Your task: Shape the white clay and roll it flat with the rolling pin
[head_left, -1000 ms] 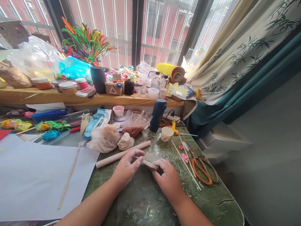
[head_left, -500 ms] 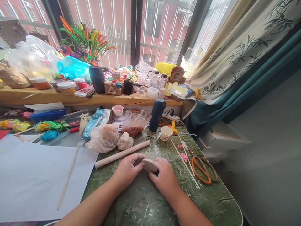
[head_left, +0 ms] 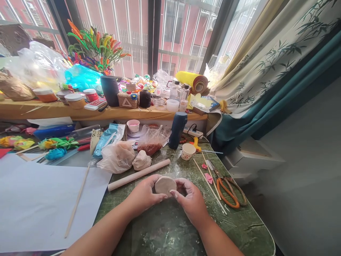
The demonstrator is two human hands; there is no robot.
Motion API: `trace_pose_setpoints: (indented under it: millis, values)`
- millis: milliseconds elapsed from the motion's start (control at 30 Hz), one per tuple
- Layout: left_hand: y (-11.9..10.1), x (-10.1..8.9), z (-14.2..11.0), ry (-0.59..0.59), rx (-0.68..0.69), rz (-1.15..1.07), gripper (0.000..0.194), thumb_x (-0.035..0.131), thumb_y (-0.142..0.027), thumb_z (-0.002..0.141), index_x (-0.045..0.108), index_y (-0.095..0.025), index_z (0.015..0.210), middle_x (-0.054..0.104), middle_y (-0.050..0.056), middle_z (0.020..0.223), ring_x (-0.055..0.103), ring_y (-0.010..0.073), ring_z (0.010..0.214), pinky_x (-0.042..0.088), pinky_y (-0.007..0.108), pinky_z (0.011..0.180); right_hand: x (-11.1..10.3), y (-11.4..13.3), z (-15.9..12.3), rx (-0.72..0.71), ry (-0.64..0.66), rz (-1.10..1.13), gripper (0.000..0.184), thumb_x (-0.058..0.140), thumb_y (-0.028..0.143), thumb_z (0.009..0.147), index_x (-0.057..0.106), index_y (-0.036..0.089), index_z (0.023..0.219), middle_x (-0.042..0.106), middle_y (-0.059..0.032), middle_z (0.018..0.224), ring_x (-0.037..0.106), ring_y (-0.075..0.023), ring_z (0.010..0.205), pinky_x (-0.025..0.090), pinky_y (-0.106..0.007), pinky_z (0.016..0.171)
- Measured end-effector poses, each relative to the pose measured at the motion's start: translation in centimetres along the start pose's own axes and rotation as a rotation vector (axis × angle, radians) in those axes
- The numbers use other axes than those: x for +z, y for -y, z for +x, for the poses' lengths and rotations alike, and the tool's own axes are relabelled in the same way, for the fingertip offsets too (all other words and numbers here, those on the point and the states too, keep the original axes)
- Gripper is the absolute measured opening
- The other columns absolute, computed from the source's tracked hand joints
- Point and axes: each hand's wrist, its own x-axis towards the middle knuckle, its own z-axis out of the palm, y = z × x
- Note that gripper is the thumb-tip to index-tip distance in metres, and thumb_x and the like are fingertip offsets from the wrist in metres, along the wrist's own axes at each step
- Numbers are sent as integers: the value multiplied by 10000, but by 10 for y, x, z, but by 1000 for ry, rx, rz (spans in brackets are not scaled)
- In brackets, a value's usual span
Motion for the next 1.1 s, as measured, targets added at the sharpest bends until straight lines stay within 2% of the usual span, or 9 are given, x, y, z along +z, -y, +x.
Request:
trace_pose_setpoints:
  millis: [100,200,300,433,600,733,900,1100]
  values:
    - [1,6,1,-7,-34,-214,512,864,-279,661,712,-187,1141,776,79,1107,705,308,1033,525,358,894,0,-1,0,22,42,193,380,790,414,828,689,222,1140,727,-73,990,672,-250,900,528,-374,836]
    - [0,11,1,-28,-52,-342,552,886,-339,660,713,-166,1155,775,102,1101,700,320,1045,525,382,910,-1,3,0,-34,80,122,253,779,433,838,723,206,935,693,-50,875,640,-226,833,507,-341,786]
    - [-3,13,0,-41,-74,-335,524,887,-352,665,721,-164,1125,772,107,1092,697,321,1038,520,393,917,-2,7,2,-99,73,-22,288,709,445,894,695,194,754,630,-30,775,582,-197,765,467,-310,729]
    - [-2,11,-1,-41,-69,-326,537,892,-356,653,710,-170,1122,755,107,1113,682,308,1035,512,374,911,-4,6,3,-114,79,-37,321,694,470,901,665,195,738,590,-11,742,542,-179,727,438,-292,693]
    - [6,12,1,-24,-122,-350,421,878,-376,650,663,-175,950,695,15,860,635,203,794,488,271,696,-3,8,0,-208,100,-68,329,628,446,954,649,205,731,583,0,713,537,-164,691,418,-279,669]
    - [4,12,1,3,-156,-305,451,905,-372,611,633,-178,914,631,-23,810,573,161,734,448,237,643,-2,12,-4,-294,112,-186,312,607,419,964,630,213,730,587,-5,727,545,-170,699,416,-284,670]
    - [-2,10,1,34,-158,-298,387,875,-362,653,659,-173,914,644,-11,803,577,168,732,442,243,642,-2,11,-4,-272,104,-223,338,576,486,964,587,225,748,549,2,719,513,-174,682,413,-282,646]
    - [-1,9,0,51,-125,-358,372,834,-359,704,695,-172,994,698,28,911,621,209,839,477,285,748,-2,13,-2,-230,97,-210,331,576,472,967,593,220,753,541,7,722,522,-173,697,414,-280,667]
